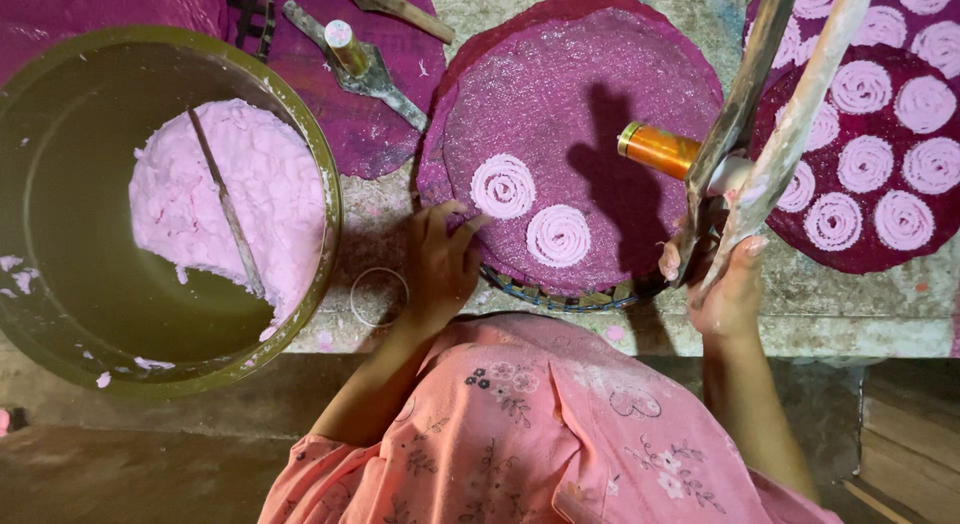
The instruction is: The person sits on the floor with a large bowl of pink paste on their lap, loads a handheld extruder tool with paste, and pipes spiral rosettes onto round magenta boards. They refill the tool from the bowl and continue piping rosettes across the boards.
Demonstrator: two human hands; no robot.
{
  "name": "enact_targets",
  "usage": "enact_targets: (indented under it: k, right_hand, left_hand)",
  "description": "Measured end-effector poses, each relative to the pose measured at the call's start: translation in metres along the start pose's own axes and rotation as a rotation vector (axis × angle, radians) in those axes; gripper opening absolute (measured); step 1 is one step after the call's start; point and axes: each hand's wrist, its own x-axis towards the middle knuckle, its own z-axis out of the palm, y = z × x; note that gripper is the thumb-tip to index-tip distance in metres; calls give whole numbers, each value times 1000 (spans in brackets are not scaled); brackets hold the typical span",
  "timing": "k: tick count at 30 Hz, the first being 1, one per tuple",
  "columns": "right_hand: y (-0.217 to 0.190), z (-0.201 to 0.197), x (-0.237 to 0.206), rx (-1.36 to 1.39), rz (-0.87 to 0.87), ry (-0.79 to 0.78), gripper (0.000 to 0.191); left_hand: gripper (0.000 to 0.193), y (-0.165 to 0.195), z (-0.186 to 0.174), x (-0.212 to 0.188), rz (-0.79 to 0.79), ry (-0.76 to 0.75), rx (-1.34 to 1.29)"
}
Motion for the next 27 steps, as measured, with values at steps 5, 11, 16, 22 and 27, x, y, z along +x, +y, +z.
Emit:
enact_targets:
  k: [5,11,16,22,27]
  right_hand:
    - [1,-2,-1,34,-14,-7,82]
    - [1,-4,-4,44,0,24,84]
    - [-4,-5,0,96,34,8,84]
    - [-10,-5,10,110,75,-84,81]
    - [-9,-7,8,-42,90,-105,82]
  left_hand:
    - [42,-2,-6,8,-7,67,-26]
    - [32,-8,-5,25,14,103,12]
    - [40,-49,17,81,-551,113,-451]
    - [36,-57,40,93,-1144,104,-1408]
    - [43,-10,31,18,-877,35,-703]
